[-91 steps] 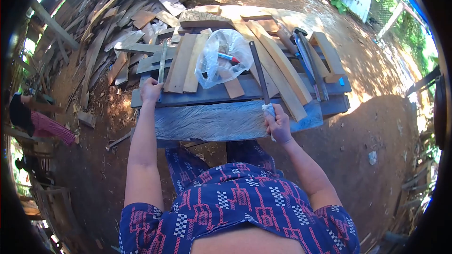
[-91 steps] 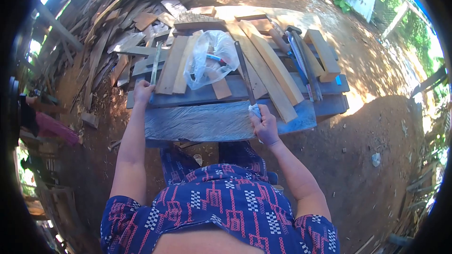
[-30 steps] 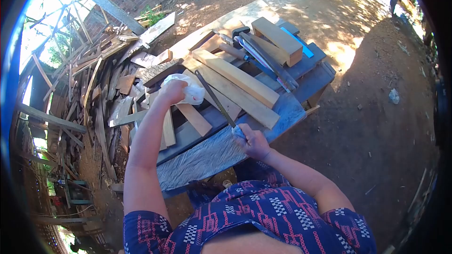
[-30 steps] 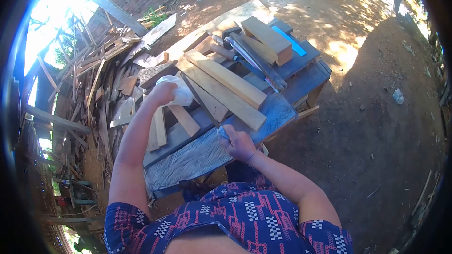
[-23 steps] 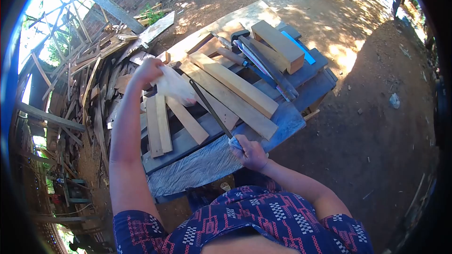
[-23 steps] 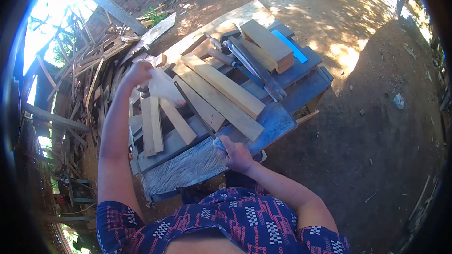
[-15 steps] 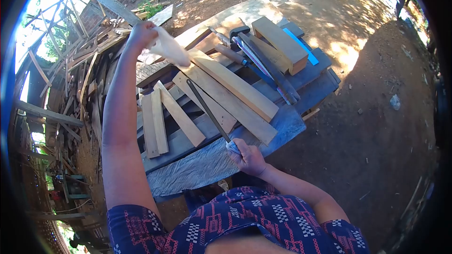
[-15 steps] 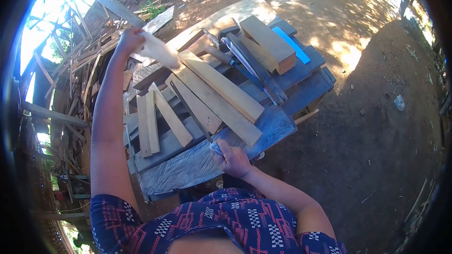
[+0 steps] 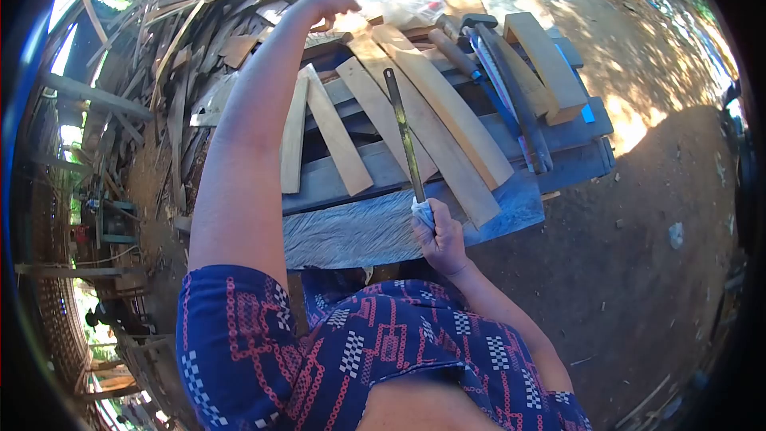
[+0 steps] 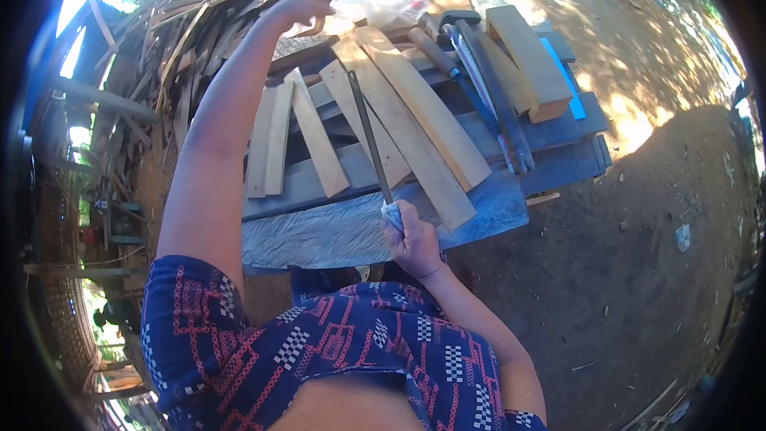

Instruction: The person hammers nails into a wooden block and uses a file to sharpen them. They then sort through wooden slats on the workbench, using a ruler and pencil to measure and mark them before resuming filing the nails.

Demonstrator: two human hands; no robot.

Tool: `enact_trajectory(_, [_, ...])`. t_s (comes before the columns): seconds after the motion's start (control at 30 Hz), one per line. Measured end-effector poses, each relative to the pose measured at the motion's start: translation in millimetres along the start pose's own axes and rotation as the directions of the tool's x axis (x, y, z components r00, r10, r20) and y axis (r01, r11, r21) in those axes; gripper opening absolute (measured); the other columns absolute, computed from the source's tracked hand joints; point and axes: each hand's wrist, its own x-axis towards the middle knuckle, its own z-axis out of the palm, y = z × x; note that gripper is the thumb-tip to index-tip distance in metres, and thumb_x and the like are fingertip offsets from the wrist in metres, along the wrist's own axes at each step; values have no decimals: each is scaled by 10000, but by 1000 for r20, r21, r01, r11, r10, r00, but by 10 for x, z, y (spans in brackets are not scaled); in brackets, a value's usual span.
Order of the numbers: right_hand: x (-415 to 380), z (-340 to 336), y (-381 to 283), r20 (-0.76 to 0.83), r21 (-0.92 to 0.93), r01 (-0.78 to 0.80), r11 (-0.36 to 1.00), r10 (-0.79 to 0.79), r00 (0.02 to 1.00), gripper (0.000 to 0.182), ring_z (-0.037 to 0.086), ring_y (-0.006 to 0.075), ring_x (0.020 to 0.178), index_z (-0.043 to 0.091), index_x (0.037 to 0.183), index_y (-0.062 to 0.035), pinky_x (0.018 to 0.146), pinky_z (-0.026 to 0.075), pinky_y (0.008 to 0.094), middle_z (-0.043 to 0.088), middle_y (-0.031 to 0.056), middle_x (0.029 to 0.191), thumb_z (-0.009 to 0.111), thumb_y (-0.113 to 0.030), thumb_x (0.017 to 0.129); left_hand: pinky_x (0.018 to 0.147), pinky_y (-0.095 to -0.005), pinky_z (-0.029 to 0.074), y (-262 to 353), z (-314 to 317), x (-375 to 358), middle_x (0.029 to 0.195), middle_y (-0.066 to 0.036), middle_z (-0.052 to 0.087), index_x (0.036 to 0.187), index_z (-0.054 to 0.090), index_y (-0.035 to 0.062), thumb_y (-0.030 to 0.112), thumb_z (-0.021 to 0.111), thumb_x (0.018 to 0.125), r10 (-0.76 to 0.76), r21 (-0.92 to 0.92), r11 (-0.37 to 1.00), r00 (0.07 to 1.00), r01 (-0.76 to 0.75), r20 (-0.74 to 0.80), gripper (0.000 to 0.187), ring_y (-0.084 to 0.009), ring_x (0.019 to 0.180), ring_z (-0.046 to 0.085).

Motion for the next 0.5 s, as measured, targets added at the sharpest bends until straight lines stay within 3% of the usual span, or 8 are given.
enact_trajectory(0.03, [-2, 6, -8, 7, 3, 2, 1000, -2, 1000, 320, 691, 357, 739, 502, 1160, -39, 601, 532, 383, 673, 156, 811, 659, -155, 907, 580, -350, 486, -253, 8, -47, 865, -104, 694, 1108, 695, 92, 240, 742, 738, -29, 11, 1000, 996, 28, 80, 401, -209, 701, 606])
enact_trajectory(0.07, [2, 3, -18, 16, -8, 15, 1000, -14, 1000, 322, 691, 357, 738, 499, 1162, -42, 598, 532, 384, 672, 157, 809, 659, -155, 907, 618, -366, 504, -404, 131, -134, 884, -121, 699, 1015, 714, 81, 248, 729, 735, 69, 442, 889, 989, -122, 133, 326, -231, 713, 633])
enact_trajectory(0.1, [16, -7, -26, 21, -21, 28, 999, -28, 999, 323, 691, 357, 737, 497, 1164, -44, 595, 531, 385, 671, 157, 807, 658, -155, 907, 655, -381, 522, -532, 285, -274, 903, -139, 704, 922, 733, 70, 256, 716, 732, 134, 771, 582, 966, -258, 222, 266, -253, 725, 660])
enact_trajectory(0.17, [27, -20, -42, 36, -28, 21, 999, -20, 999, 323, 690, 359, 738, 495, 1165, -47, 595, 531, 390, 672, 160, 807, 656, -157, 908, 741, -435, 529, -808, 507, -646, 935, -151, 708, 857, 733, 100, 279, 714, 729, -173, 209, 966, 981, 152, 85, 222, -305, 849, 674])
enact_trajectory(0.23, [13, -26, -41, 53, -31, 2, 1000, -1, 999, 323, 690, 360, 739, 493, 1166, -49, 595, 532, 395, 672, 162, 807, 654, -159, 908, 897, -465, 470, -999, 845, -928, 1015, -121, 689, 852, 727, 131, 318, 722, 742, -231, 251, 930, 958, 268, -167, 217, -318, 1044, 605])
enact_trajectory(0.27, [16, -20, -36, 43, -41, 11, 999, -10, 999, 320, 689, 363, 738, 494, 1164, -51, 594, 532, 400, 672, 163, 806, 652, -163, 909, 897, -465, 470, -1118, 1003, -1047, 1015, -121, 689, 852, 727, 131, 318, 722, 742, -233, 251, 930, 959, 269, -163, 217, -318, 1044, 605])
enact_trajectory(0.33, [7, -1, -38, 36, -49, 16, 999, -15, 999, 317, 688, 365, 738, 495, 1162, -53, 593, 532, 404, 672, 164, 806, 650, -167, 911, 1019, -466, 371, -1288, 1240, -1267, 1118, -94, 633, 882, 709, 168, 349, 729, 756, -134, 242, 934, 886, 262, -444, 222, -307, 1206, 477])
enact_trajectory(0.5, [8, 19, -31, 16, -64, 48, 997, -47, 999, 316, 686, 368, 734, 500, 1163, -50, 589, 530, 406, 674, 166, 814, 647, -175, 912, 1055, -470, 321, -1232, 1480, -1426, 1238, -93, 545, 990, 666, 183, 349, 728, 777, -218, 180, 916, 820, 359, -529, 277, -307, 1258, 405])
